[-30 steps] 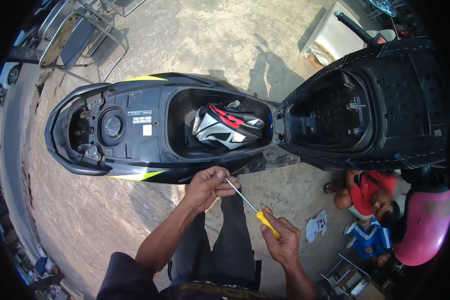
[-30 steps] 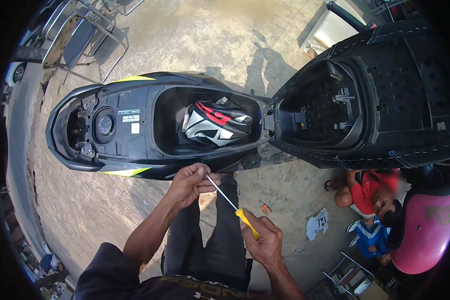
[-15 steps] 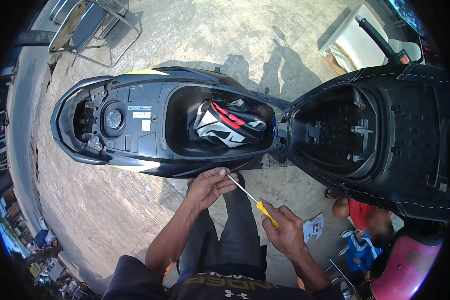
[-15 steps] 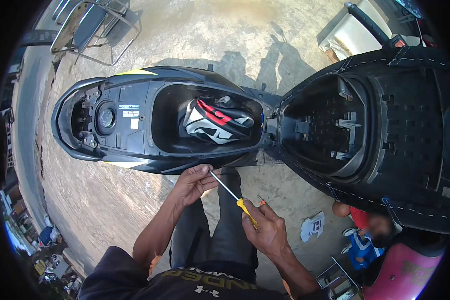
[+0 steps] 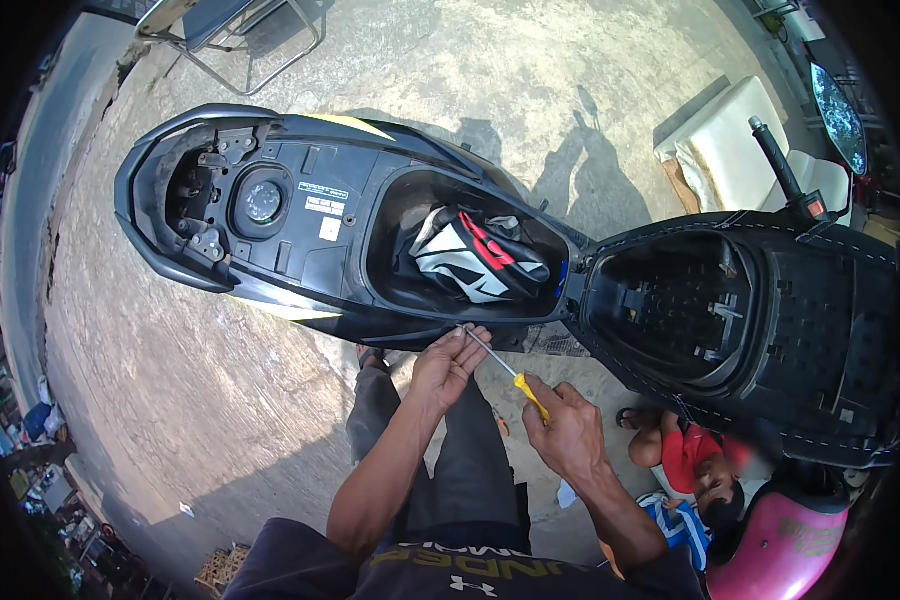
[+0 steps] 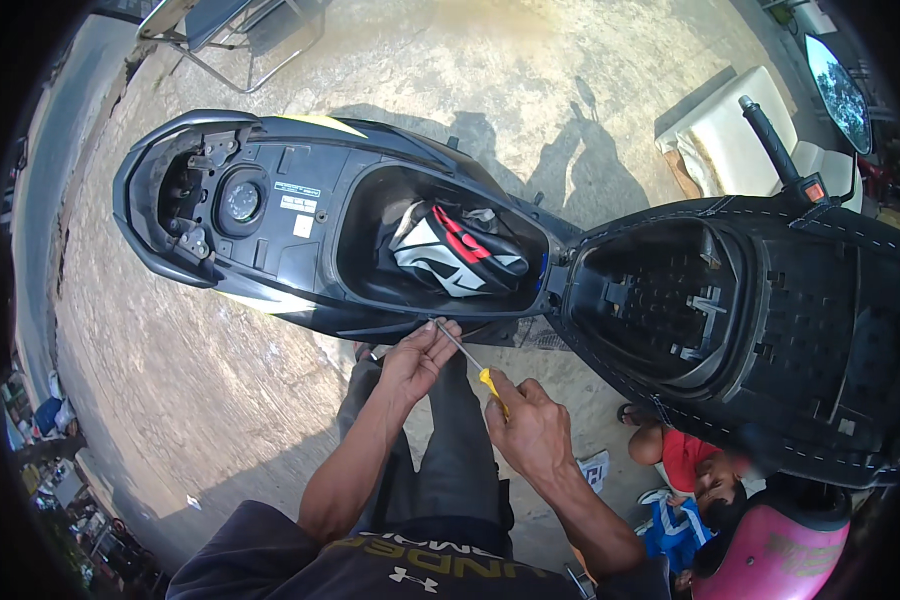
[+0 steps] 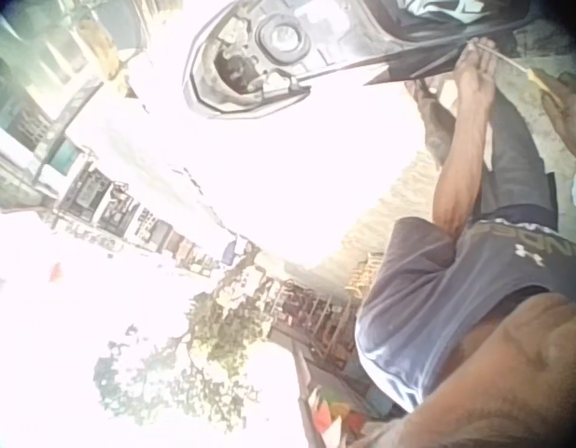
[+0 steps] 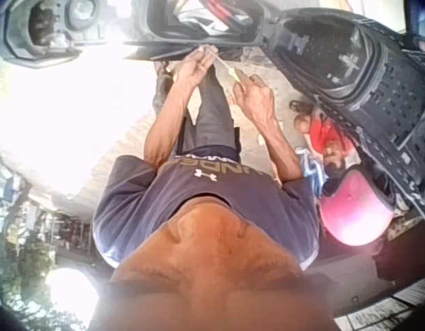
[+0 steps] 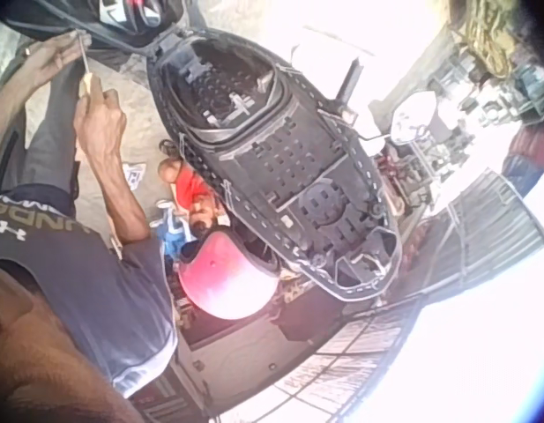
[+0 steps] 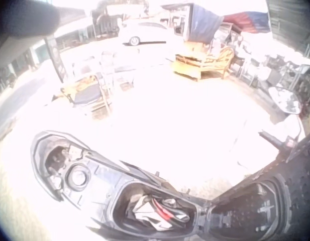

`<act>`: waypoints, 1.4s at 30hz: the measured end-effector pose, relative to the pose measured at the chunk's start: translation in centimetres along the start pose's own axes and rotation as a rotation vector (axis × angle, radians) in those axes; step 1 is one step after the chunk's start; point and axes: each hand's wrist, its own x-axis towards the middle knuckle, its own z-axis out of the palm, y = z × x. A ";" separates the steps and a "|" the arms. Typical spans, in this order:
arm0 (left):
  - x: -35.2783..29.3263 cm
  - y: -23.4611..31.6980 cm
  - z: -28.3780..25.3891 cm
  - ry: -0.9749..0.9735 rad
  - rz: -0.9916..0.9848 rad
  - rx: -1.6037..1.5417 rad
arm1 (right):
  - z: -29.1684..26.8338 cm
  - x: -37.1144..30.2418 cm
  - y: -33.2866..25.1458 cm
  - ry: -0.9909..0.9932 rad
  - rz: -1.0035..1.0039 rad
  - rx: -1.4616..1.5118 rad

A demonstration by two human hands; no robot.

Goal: The person installs and secures a plastic fairing piece onto a motorcycle using a screwdriver and pliers.

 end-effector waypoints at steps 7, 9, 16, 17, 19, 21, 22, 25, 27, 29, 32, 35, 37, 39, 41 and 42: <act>0.6 -0.4 0.3 0.047 -0.006 -0.011 | -0.6 0.8 -0.6 -0.049 0.004 -0.051; 0.8 -0.6 0.1 0.057 0.005 -0.025 | -0.8 1.1 -0.9 -0.054 0.014 -0.041; 0.2 -0.9 1.2 0.084 0.049 0.014 | -1.0 1.8 0.0 -0.066 0.079 0.057; 0.3 -0.9 1.3 0.088 0.044 0.006 | -1.0 1.9 0.1 -0.074 0.088 0.071; 0.4 -0.9 1.4 0.098 0.030 -0.009 | -0.8 2.0 0.5 -0.069 0.088 0.106; 0.4 -0.7 1.6 0.102 0.006 -0.055 | -0.7 2.3 1.0 -0.065 0.071 0.108; 0.5 -0.7 1.7 0.102 -0.008 -0.078 | -0.8 2.7 1.2 -0.063 0.051 0.092; 0.3 -0.7 1.7 0.124 -0.019 -0.166 | -2.5 4.5 -0.5 -0.133 -0.067 -0.105; 0.4 -1.5 1.5 0.089 0.018 -0.257 | -4.0 6.1 -1.9 -0.196 -0.157 -0.245; 0.4 -2.8 1.3 0.100 0.098 -0.120 | -5.2 7.3 -2.4 -0.254 -0.232 -0.348; 0.7 -5.6 0.9 0.252 0.383 0.545 | -4.9 7.7 -2.4 -0.252 -0.303 -0.303; 2.7 -5.4 0.4 0.444 0.526 1.385 | -4.6 7.5 -4.2 -0.267 -0.239 -0.271; 3.0 -4.8 -0.4 0.463 0.504 1.285 | -4.1 7.2 -4.9 -0.275 -0.180 -0.221; 3.1 -4.5 -1.2 0.433 0.491 1.199 | -4.2 7.7 -5.6 -0.267 -0.100 -0.157; 2.7 -3.5 -1.1 0.330 0.502 1.117 | -4.5 8.3 -6.6 -0.260 -0.026 -0.138; 2.6 -3.1 -0.9 0.333 0.491 1.143 | -4.5 8.5 -7.2 -0.299 0.003 -0.162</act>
